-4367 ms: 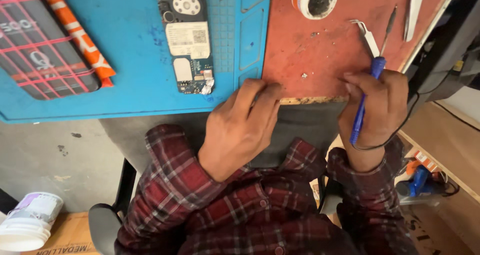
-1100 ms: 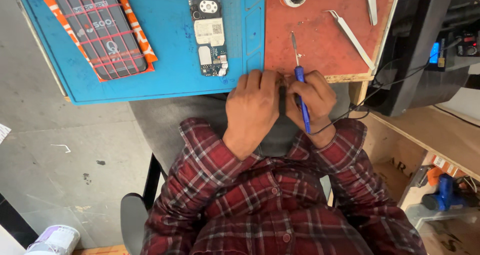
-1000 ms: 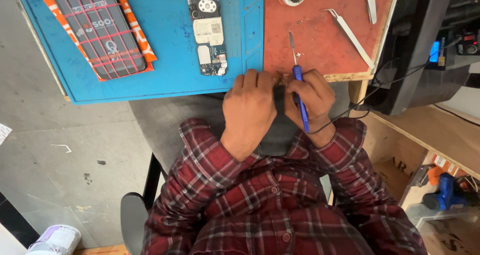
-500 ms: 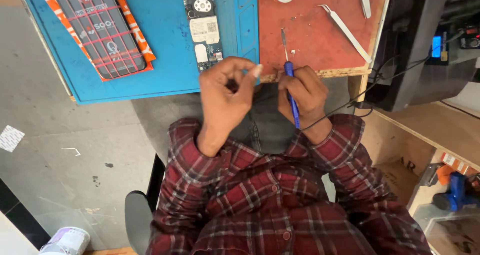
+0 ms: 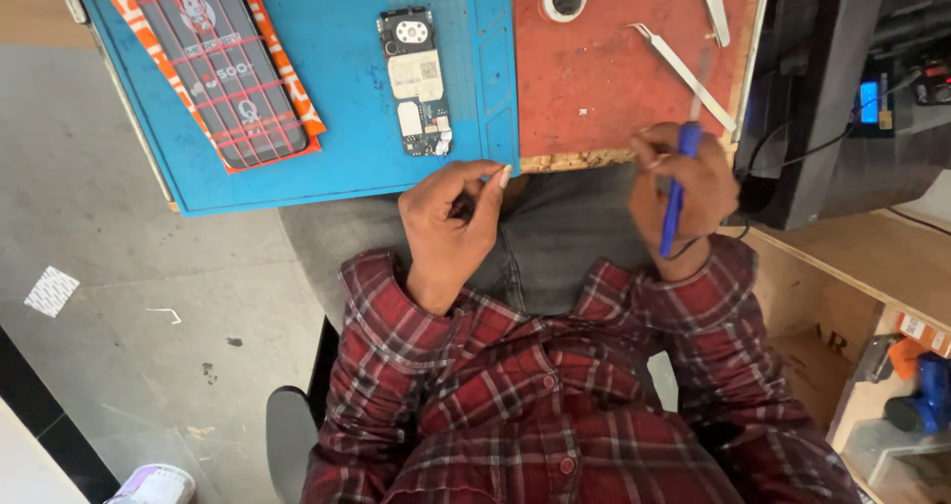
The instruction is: The person uses a blue-handled screwdriver to manipulate small components on a workbench. They repeatedly pick up and place tiny parts while working near a disassembled mobile phone and a hard drive. The person occasionally pauses to reposition items on the blue mat.
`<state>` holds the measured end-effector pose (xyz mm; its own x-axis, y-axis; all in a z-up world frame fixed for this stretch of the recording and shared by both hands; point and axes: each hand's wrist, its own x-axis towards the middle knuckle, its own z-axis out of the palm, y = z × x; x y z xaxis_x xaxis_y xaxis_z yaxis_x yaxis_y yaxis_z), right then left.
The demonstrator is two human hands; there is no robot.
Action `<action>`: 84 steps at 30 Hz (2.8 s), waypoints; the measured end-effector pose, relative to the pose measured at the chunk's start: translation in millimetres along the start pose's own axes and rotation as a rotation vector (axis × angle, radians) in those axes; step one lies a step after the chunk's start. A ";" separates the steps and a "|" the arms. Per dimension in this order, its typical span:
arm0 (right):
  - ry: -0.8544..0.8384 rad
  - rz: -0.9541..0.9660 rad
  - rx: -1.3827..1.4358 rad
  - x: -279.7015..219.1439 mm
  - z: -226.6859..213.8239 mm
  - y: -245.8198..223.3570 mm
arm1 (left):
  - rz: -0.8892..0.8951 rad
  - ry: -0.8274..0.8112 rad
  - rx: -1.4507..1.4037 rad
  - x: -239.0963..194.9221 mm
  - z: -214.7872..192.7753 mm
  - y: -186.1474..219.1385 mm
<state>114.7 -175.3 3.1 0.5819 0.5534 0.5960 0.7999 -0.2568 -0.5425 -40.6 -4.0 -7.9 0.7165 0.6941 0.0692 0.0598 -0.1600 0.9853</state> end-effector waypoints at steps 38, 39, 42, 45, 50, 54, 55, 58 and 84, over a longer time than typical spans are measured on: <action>-0.213 -0.112 0.266 -5.9 -7.3 -22.1 | 0.338 -0.200 0.213 -18.9 19.1 -1.3; -0.209 -0.119 0.267 -4.2 -7.2 -22.1 | 0.350 -0.187 0.210 -19.1 18.8 -2.0; -0.215 -0.079 0.257 1.3 -10.9 -26.7 | 0.330 -0.175 0.194 -19.5 18.2 -0.1; -0.153 -0.098 0.220 -1.4 -20.4 -29.8 | 0.267 -0.129 0.232 -18.9 18.0 7.3; -0.093 -0.089 0.061 -8.2 -11.1 9.8 | 0.332 -0.012 0.321 -3.2 16.5 11.0; -0.190 0.051 0.258 -16.3 -11.7 37.6 | 0.323 -0.033 0.344 24.8 22.6 2.3; -0.192 0.074 0.271 -19.2 -16.0 40.0 | 0.317 -0.038 0.339 30.2 26.4 0.2; -0.153 0.070 0.349 -17.2 -9.2 42.8 | 0.368 -0.017 0.378 44.4 33.1 -4.9; -0.190 0.378 0.308 -9.8 -2.4 33.3 | 0.173 -0.084 0.465 69.1 58.6 0.6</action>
<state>136.0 -191.2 -19.4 0.7616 0.6087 0.2223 0.4423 -0.2375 -0.8649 49.7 2.7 -11.7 0.7956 0.5741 0.1935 0.2252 -0.5767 0.7853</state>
